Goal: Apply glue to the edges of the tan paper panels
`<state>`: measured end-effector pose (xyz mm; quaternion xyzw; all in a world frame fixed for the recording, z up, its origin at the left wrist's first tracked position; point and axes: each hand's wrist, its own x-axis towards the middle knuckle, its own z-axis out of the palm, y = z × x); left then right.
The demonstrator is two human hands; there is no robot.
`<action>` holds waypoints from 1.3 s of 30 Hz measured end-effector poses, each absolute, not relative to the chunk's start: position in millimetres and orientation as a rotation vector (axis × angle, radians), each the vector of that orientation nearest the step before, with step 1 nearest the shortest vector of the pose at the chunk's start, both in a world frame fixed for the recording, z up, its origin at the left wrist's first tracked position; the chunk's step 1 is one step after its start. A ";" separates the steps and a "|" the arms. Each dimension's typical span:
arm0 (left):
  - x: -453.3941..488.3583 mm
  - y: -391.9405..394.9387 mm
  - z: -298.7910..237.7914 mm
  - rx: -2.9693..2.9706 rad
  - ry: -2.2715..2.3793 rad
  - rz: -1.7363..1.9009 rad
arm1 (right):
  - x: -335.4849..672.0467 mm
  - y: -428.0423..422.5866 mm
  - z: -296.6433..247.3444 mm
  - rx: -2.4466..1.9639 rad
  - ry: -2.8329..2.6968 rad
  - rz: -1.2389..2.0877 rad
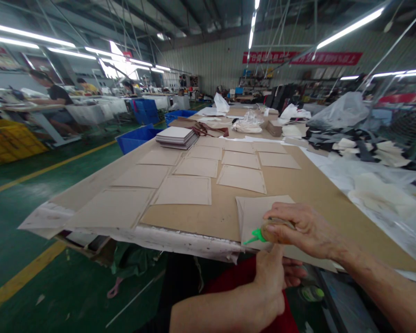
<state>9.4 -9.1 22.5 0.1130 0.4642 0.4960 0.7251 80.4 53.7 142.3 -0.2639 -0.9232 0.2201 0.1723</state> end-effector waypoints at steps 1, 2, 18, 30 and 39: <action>9.7 -8.9 21.6 0.246 1.024 1.096 | 79.5 55.2 143.0 -0.758 -2.622 0.629; 9.8 -8.7 21.0 0.239 1.026 1.095 | 78.5 56.9 143.6 -0.767 -2.622 0.622; 11.4 -9.4 22.1 0.169 1.043 1.098 | 78.9 75.2 142.1 -0.860 -2.593 0.538; 10.8 -9.2 24.5 0.176 1.044 1.117 | 78.5 126.2 132.5 -1.080 -2.470 0.279; 9.5 -8.8 22.9 0.218 1.007 1.114 | 73.7 146.5 128.8 -1.150 -2.418 0.239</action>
